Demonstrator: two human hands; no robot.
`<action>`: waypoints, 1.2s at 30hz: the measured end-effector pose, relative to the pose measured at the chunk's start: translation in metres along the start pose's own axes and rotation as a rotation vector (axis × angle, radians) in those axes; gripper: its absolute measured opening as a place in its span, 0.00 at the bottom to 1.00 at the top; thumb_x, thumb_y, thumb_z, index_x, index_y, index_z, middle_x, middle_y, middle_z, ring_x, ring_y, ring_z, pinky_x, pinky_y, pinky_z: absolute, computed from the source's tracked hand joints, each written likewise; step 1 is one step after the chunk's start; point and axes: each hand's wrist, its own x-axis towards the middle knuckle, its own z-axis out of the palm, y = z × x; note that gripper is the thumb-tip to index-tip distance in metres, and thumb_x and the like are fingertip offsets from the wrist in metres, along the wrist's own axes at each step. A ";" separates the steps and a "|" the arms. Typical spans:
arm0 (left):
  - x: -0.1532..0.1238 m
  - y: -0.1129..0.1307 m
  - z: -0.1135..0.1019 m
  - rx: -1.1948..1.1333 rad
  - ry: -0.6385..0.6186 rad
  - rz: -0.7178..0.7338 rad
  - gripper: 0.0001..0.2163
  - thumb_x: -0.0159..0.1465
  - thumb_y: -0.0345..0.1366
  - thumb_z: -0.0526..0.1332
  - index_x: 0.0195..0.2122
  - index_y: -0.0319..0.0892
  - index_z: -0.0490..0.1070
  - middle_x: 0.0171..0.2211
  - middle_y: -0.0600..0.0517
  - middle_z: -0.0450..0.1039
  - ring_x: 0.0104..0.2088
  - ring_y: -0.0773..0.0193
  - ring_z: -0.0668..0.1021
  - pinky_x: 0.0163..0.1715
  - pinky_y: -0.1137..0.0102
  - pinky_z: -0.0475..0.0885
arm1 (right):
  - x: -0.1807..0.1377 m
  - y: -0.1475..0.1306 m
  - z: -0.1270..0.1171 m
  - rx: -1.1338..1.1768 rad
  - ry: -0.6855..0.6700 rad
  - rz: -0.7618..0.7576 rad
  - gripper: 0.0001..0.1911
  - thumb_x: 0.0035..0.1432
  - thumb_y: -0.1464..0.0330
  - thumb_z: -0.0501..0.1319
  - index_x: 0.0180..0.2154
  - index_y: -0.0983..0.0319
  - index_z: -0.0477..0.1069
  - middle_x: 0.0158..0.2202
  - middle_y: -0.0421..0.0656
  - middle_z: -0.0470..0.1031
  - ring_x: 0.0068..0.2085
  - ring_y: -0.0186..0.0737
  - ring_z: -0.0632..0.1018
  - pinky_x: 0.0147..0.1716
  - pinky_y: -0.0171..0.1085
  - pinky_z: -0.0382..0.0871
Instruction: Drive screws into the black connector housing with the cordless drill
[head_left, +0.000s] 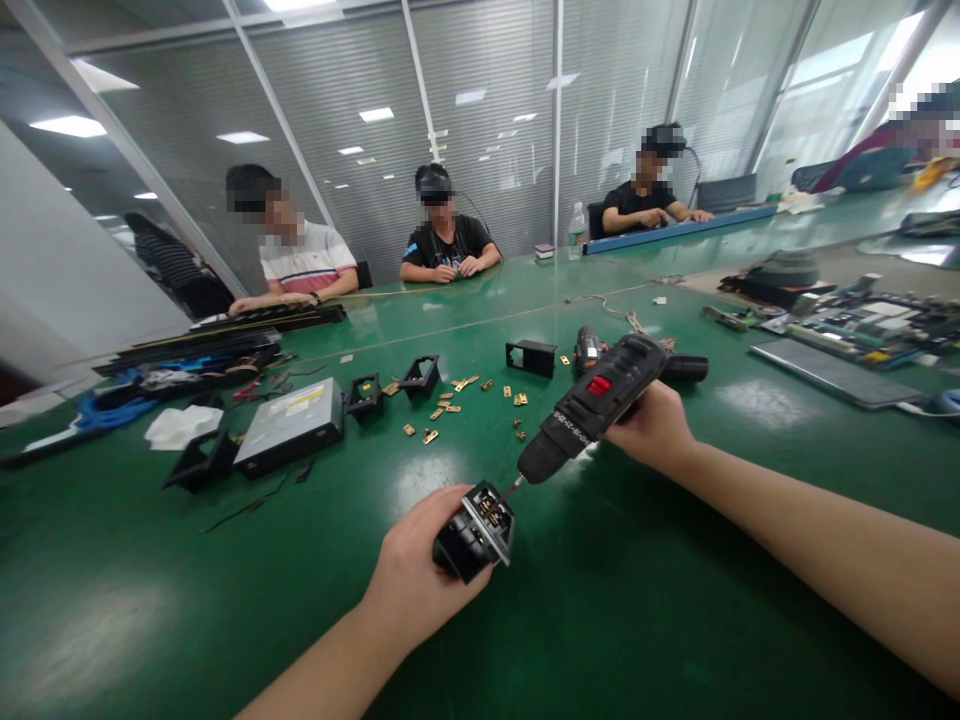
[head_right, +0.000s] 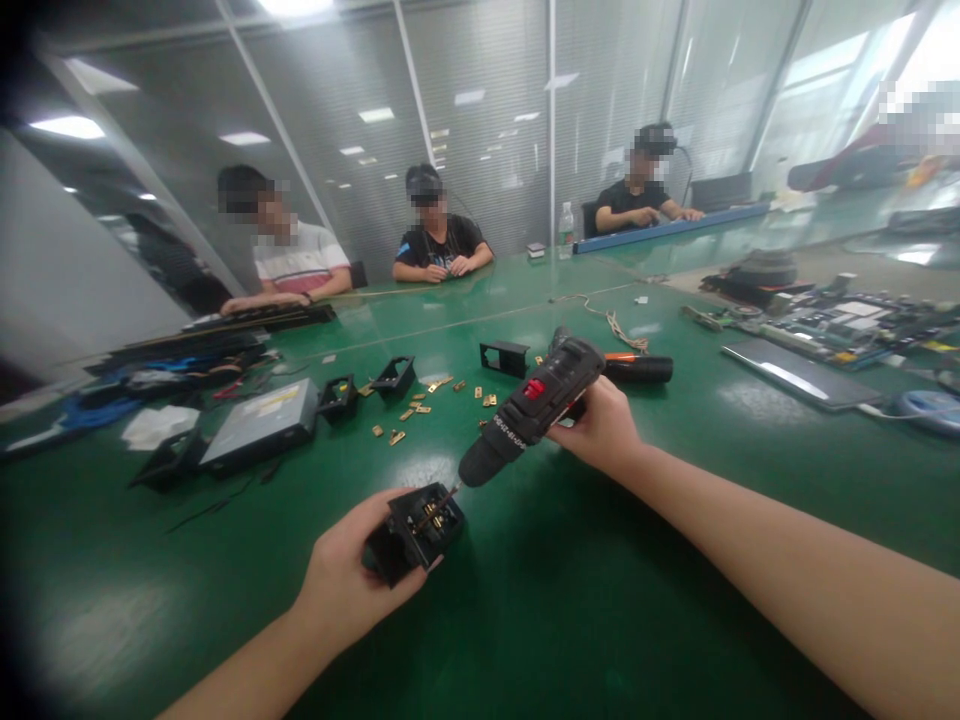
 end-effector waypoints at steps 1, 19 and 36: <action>0.000 0.000 0.000 0.003 -0.001 0.009 0.24 0.53 0.31 0.69 0.52 0.40 0.72 0.46 0.43 0.81 0.45 0.54 0.84 0.49 0.61 0.81 | 0.000 0.000 0.000 0.003 0.002 0.004 0.14 0.48 0.59 0.69 0.34 0.60 0.71 0.34 0.47 0.78 0.35 0.50 0.80 0.33 0.45 0.76; 0.006 0.000 -0.002 -0.015 -0.031 -0.142 0.17 0.54 0.39 0.73 0.43 0.41 0.73 0.36 0.47 0.81 0.33 0.57 0.83 0.35 0.63 0.82 | 0.001 0.000 0.002 -0.043 -0.014 0.036 0.15 0.47 0.60 0.69 0.35 0.59 0.70 0.34 0.46 0.78 0.35 0.50 0.80 0.34 0.46 0.75; 0.005 0.000 -0.002 -0.027 -0.042 -0.151 0.16 0.56 0.38 0.72 0.43 0.41 0.73 0.36 0.48 0.80 0.32 0.58 0.82 0.34 0.65 0.80 | 0.008 -0.003 -0.004 -0.077 -0.088 0.075 0.16 0.47 0.56 0.70 0.31 0.58 0.69 0.29 0.44 0.77 0.30 0.46 0.78 0.31 0.43 0.72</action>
